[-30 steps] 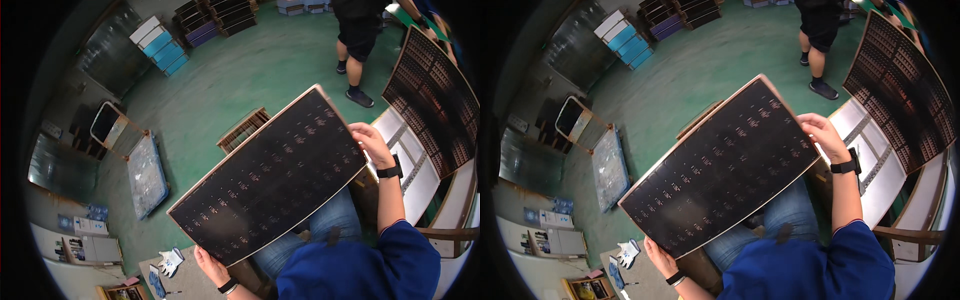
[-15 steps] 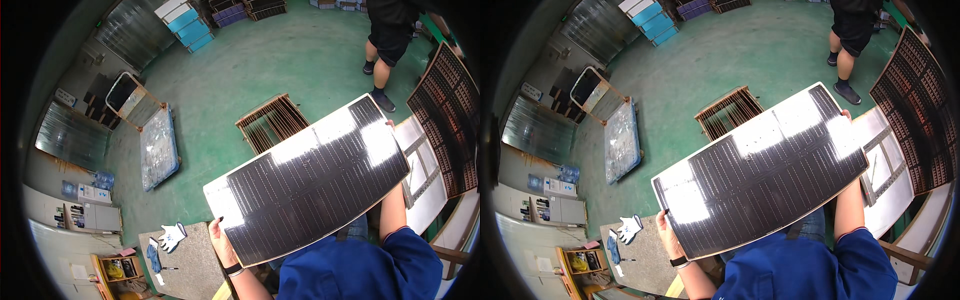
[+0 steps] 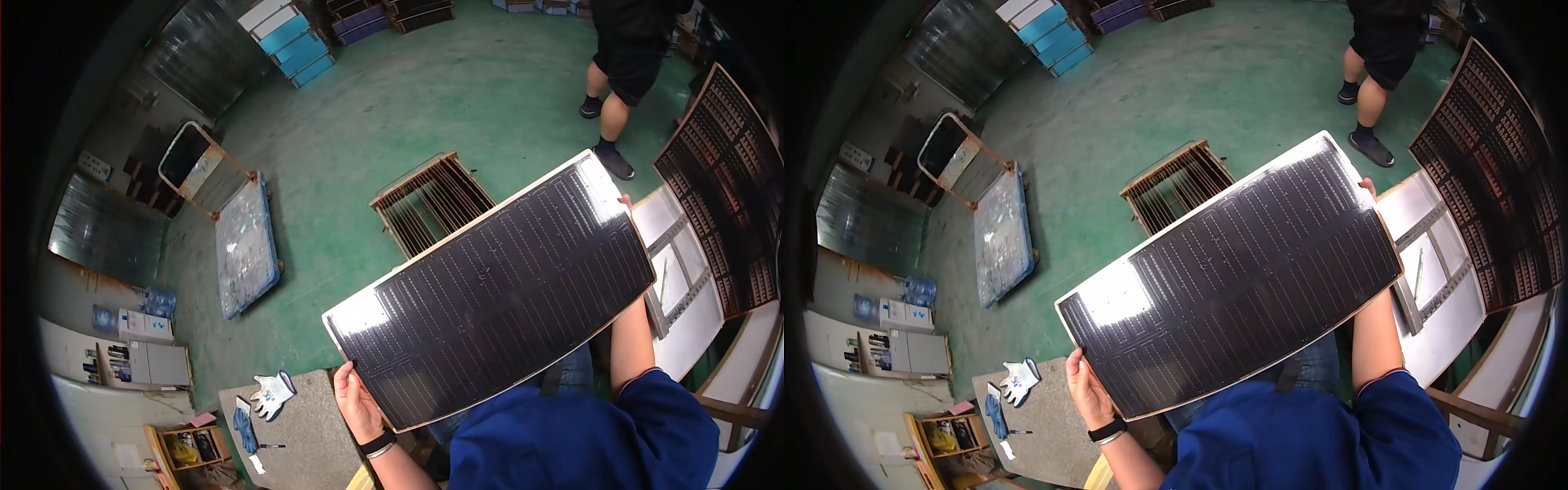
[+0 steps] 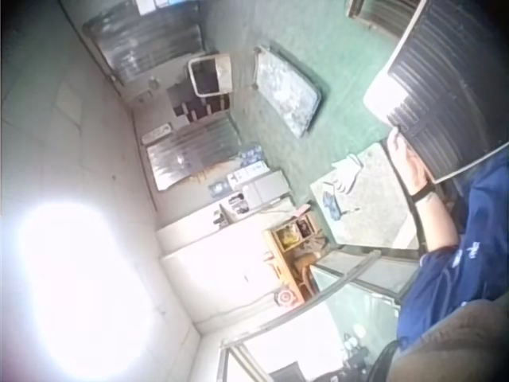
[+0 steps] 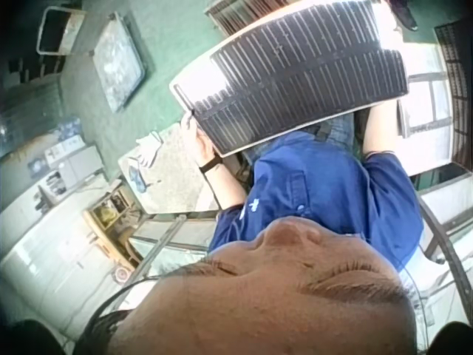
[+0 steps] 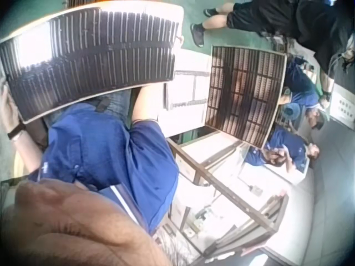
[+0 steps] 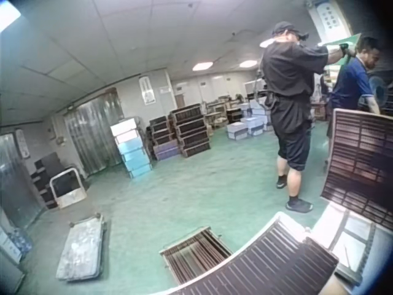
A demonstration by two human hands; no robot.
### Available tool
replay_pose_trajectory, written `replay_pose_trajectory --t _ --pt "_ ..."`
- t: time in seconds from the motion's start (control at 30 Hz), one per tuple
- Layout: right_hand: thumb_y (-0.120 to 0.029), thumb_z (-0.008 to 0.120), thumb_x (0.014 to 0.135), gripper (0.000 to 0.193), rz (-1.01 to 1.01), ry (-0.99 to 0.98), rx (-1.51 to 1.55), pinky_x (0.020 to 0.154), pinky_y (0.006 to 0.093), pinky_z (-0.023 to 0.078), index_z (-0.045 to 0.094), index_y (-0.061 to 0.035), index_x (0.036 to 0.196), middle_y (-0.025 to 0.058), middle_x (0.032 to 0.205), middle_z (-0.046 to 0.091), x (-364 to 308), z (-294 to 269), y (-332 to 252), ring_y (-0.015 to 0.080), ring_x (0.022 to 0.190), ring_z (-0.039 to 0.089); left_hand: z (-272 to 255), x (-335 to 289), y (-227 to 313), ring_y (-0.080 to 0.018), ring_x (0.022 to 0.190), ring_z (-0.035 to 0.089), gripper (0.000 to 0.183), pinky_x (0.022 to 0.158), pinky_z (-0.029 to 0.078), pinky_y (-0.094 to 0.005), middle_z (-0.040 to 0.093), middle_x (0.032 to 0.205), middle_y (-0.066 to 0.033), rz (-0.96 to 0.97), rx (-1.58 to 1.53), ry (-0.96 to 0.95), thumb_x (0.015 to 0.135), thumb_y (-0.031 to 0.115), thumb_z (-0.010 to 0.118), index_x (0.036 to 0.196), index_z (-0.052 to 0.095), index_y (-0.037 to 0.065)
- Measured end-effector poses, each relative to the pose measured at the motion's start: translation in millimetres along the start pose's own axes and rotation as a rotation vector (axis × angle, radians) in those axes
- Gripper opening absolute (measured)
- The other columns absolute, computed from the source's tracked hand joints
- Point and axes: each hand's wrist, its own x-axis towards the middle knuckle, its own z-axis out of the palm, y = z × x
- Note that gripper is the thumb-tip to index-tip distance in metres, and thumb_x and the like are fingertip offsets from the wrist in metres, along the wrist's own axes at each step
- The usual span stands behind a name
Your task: Inspecting flat solar or circuit panels and placing them into a vertical storage rack.
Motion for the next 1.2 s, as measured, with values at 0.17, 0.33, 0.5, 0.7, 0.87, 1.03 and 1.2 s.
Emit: replay_pose_trajectory --t 0.17,0.33,0.5,0.7,0.87,1.03,1.2 --pt "-0.042 0.052 0.092 0.038 0.166 -0.005 -0.123 0.066 0.0272 0.056 0.060 -0.0067 0.104 0.0079 0.092 0.065 6.9 -6.2 -5.1 0.0146 0.080 0.064 2.6 -0.7 1.6 -0.0207 0.103 0.059 0.022 0.090 0.050 -0.0332 0.059 0.115 -0.0138 -0.009 -0.005 -0.007 0.093 0.004 0.049 0.114 0.051 0.001" --pt "-0.045 0.053 0.091 0.040 0.185 0.028 -0.130 0.063 0.0262 0.055 0.061 -0.0074 0.100 0.0065 0.087 0.064 8.6 -3.3 -3.3 0.0149 0.077 0.064 7.8 -0.4 2.8 -0.0194 0.102 0.059 0.022 0.090 0.049 -0.0325 0.059 0.114 -0.0122 -0.018 0.027 0.007 0.092 0.005 0.050 0.114 0.052 0.001" --pt "-0.045 0.053 0.091 0.039 0.129 0.019 -0.174 0.062 0.0257 0.055 0.061 -0.0077 0.100 0.0062 0.087 0.064 12.3 -12.8 -1.8 0.0141 0.076 0.064 6.4 1.0 -1.1 -0.0173 0.097 0.061 0.020 0.086 0.050 -0.0305 0.061 0.109 -0.0113 -0.011 0.059 0.053 0.094 0.009 0.049 0.113 0.053 0.001" --pt "-0.046 0.052 0.091 0.040 0.130 0.007 -0.165 0.059 0.0250 0.055 0.061 -0.0074 0.099 0.0059 0.083 0.064 15.3 -16.2 5.1 0.0131 0.072 0.064 3.8 1.3 -2.4 -0.0193 0.105 0.057 0.021 0.092 0.048 -0.0329 0.058 0.116 -0.0116 -0.043 0.036 0.037 0.093 0.006 0.049 0.113 0.053 0.002" --pt "-0.047 0.052 0.091 0.044 0.157 0.021 -0.165 0.066 0.0279 0.055 0.059 -0.0056 0.107 0.0087 0.092 0.063 13.2 -11.0 3.9 0.0159 0.082 0.063 7.2 4.1 -6.3 -0.0186 0.100 0.058 0.019 0.090 0.047 -0.0327 0.060 0.112 -0.0113 -0.044 0.069 0.093 0.094 0.008 0.048 0.112 0.054 0.002" --pt "-0.043 0.052 0.091 0.047 0.349 -0.171 -0.067 0.087 0.0367 0.049 0.055 -0.0036 0.117 0.0121 0.110 0.059 19.0 -0.1 -0.3 0.0223 0.102 0.057 0.7 5.6 -9.3 -0.0198 0.106 0.055 0.021 0.094 0.044 -0.0352 0.057 0.115 -0.0114 -0.057 0.032 0.103 0.094 0.007 0.049 0.114 0.053 0.002" --pt "-0.044 0.046 0.093 0.049 0.334 -0.299 0.040 0.092 0.0404 0.044 0.053 -0.0038 0.120 0.0130 0.117 0.057 28.4 -1.6 3.8 0.0248 0.107 0.055 5.4 9.1 -15.1 -0.0200 0.106 0.055 0.022 0.095 0.044 -0.0354 0.057 0.116 -0.0111 -0.052 0.020 0.090 0.093 0.007 0.051 0.114 0.052 0.002"
